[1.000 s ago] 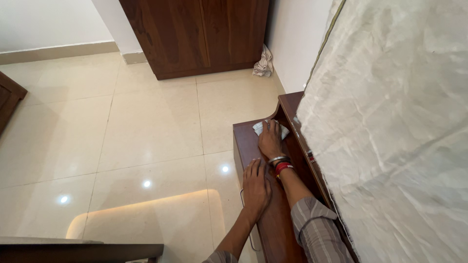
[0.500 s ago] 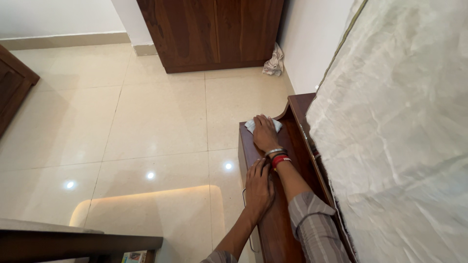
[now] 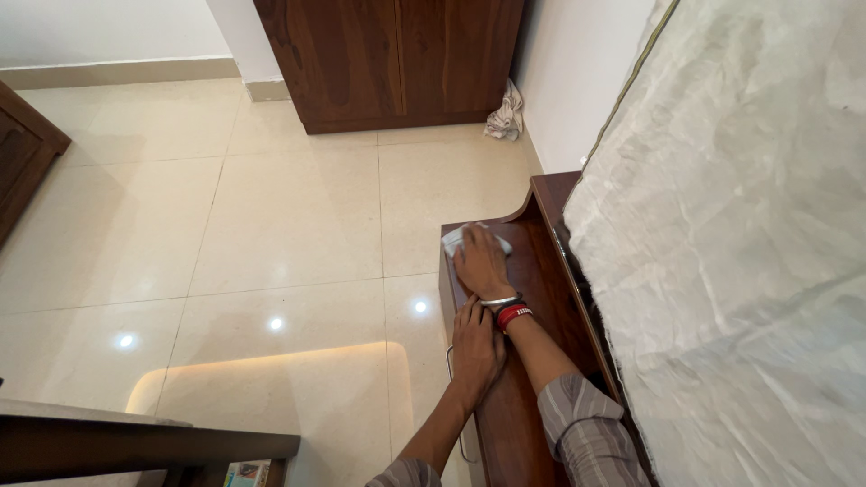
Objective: The person wipes the surface of a wooden bed frame or low cabinet using a white cloth. They move along the length of the furniture, cleaning the top and side edges.
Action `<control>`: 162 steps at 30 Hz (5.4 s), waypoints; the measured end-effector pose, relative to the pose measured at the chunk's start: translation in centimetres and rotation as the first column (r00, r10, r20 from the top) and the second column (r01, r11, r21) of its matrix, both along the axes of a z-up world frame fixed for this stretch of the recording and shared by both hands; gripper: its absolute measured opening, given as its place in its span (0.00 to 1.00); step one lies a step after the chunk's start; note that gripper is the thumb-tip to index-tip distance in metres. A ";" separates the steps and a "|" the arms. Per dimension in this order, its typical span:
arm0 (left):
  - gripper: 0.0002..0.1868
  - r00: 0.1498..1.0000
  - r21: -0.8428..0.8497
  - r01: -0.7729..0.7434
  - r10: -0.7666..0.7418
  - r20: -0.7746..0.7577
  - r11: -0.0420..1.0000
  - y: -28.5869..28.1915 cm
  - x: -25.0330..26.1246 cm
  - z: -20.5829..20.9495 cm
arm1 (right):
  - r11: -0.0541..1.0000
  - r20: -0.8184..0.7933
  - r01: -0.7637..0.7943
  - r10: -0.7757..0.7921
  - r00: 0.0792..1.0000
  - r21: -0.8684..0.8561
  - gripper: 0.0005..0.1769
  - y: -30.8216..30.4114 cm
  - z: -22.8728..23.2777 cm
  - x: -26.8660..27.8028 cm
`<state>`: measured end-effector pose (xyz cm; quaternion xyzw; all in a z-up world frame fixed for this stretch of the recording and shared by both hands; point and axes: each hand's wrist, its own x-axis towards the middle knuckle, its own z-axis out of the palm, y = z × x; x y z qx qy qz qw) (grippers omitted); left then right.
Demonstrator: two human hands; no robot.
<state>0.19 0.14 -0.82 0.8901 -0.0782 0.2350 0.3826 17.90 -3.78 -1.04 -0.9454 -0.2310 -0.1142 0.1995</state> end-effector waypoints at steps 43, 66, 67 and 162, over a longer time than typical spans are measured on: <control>0.19 0.999 0.017 0.022 -0.022 -0.043 1.000 0.2 0.1 -1.2 | 0.975 0.087 0.167 -0.156 0.984 -0.146 0.23 3.4 -0.6 0.6; 0.21 0.995 -0.109 -0.086 0.090 0.031 0.990 0.0 -0.7 2.4 | 0.983 0.032 -0.186 0.186 0.982 -0.003 0.28 0.6 -3.9 4.5; 0.20 0.993 -0.132 -0.117 0.118 0.002 0.984 0.0 -0.8 2.7 | 0.970 0.050 -0.243 0.244 0.969 -0.030 0.27 0.8 -3.7 3.7; 0.16 0.947 -0.134 0.307 -0.289 0.140 0.942 -7.2 -28.7 1.4 | 0.884 0.036 0.466 -0.465 0.885 -0.042 0.30 -14.6 2.3 -55.4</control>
